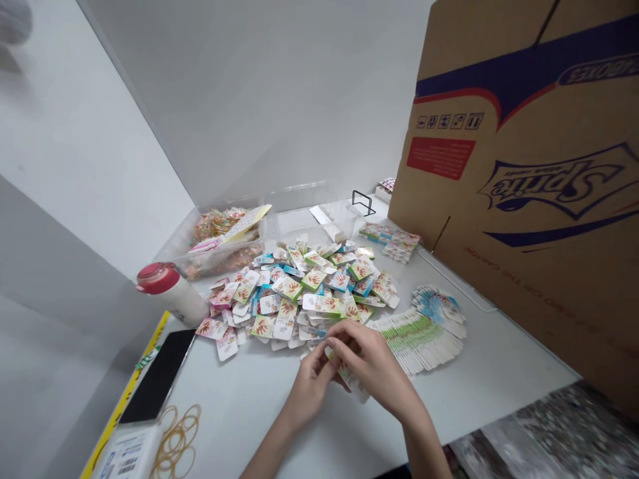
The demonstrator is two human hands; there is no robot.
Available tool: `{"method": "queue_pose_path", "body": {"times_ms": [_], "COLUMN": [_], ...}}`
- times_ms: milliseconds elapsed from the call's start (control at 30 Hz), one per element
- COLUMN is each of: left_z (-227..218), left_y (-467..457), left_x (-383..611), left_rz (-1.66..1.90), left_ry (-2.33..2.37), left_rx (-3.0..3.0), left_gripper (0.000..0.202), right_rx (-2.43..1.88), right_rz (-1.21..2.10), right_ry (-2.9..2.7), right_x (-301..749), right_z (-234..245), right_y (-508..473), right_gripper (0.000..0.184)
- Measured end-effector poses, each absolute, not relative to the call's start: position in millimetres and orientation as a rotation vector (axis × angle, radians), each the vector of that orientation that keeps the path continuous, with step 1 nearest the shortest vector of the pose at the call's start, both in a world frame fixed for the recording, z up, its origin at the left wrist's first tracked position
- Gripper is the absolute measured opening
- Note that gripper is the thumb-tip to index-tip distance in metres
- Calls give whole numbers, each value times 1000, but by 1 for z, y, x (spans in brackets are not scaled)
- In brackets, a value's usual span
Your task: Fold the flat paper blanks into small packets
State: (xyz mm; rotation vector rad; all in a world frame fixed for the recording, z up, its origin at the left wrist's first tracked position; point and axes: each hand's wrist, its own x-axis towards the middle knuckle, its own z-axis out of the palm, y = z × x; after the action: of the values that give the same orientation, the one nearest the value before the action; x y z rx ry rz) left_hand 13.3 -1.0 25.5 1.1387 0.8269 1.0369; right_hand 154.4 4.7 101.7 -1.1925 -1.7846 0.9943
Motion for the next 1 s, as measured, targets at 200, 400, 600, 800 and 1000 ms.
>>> {"method": "queue_pose_path", "body": {"times_ms": [200, 400, 600, 800, 1000], "left_z": [19, 10, 8, 18, 17], "left_y": [0, -2, -1, 1, 4], "left_x": [8, 1, -5, -2, -3], "left_rz": [1102, 1108, 1136, 1202, 1131], "left_ry": [797, 594, 561, 507, 583], "left_rx": [917, 712, 714, 810, 874], "left_gripper": [48, 48, 65, 65, 56], "right_rx": [-1201, -1065, -1034, -1007, -1053], "right_rz": [975, 1010, 1026, 1044, 1111], "right_ry": [-1860, -1798, -1675, -1750, -1768], "right_x": [172, 167, 149, 150, 157], "right_z": [96, 89, 85, 81, 81], "right_y": [10, 17, 20, 23, 23], "right_gripper": [23, 28, 23, 24, 16]}}
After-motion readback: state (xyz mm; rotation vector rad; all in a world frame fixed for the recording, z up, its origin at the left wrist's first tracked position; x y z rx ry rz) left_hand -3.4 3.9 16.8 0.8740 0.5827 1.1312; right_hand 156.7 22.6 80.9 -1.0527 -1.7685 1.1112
